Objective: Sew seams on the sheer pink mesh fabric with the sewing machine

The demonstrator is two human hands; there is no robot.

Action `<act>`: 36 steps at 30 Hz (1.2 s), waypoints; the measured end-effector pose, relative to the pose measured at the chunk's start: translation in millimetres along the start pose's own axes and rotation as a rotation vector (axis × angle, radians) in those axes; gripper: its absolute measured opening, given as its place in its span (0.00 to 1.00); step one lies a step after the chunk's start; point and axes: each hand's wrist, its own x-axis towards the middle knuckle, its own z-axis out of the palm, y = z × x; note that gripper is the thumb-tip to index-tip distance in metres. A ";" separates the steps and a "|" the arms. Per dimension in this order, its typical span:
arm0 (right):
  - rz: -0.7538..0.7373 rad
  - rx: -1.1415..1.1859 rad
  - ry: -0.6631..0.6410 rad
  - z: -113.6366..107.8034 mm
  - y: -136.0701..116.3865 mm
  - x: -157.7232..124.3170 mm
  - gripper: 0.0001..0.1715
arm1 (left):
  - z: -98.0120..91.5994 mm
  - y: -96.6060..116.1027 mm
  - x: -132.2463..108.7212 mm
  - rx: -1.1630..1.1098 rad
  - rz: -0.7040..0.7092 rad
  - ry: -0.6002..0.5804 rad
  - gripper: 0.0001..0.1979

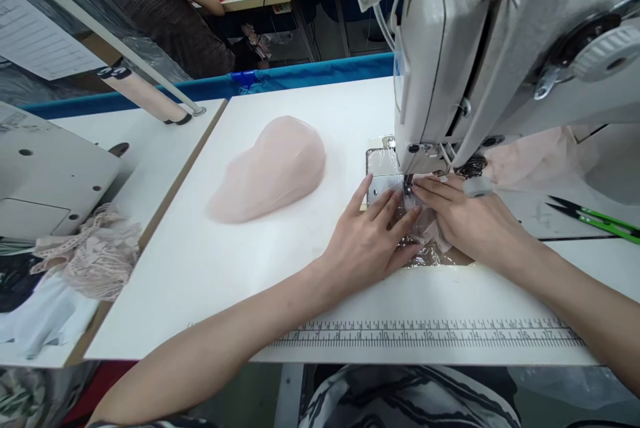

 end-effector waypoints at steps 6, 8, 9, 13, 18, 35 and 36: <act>-0.003 0.002 0.041 -1.0 -0.7 0.2 0.26 | 0.6 0.6 0.3 0.016 -0.007 0.011 0.23; -0.002 -0.003 0.038 -0.9 -0.4 -0.5 0.27 | 0.3 1.3 0.5 0.011 -0.013 0.013 0.23; -0.003 -0.004 0.038 -0.9 -0.2 -0.9 0.28 | 0.3 1.6 0.6 0.008 -0.015 0.015 0.23; -0.012 0.018 0.058 -1.1 0.3 -1.9 0.29 | 1.3 2.2 0.6 -0.002 -0.029 0.022 0.23; -0.030 0.032 0.110 -0.6 1.2 -1.8 0.30 | 3.0 1.7 0.7 0.014 -0.034 0.017 0.24; -0.198 0.055 0.243 -18.3 -17.8 -16.4 0.11 | 5.7 -3.6 -3.7 -0.104 -0.029 0.101 0.19; -0.214 0.059 0.263 -17.2 -16.9 -16.7 0.11 | 6.0 -3.3 -4.2 -0.088 -0.023 0.110 0.19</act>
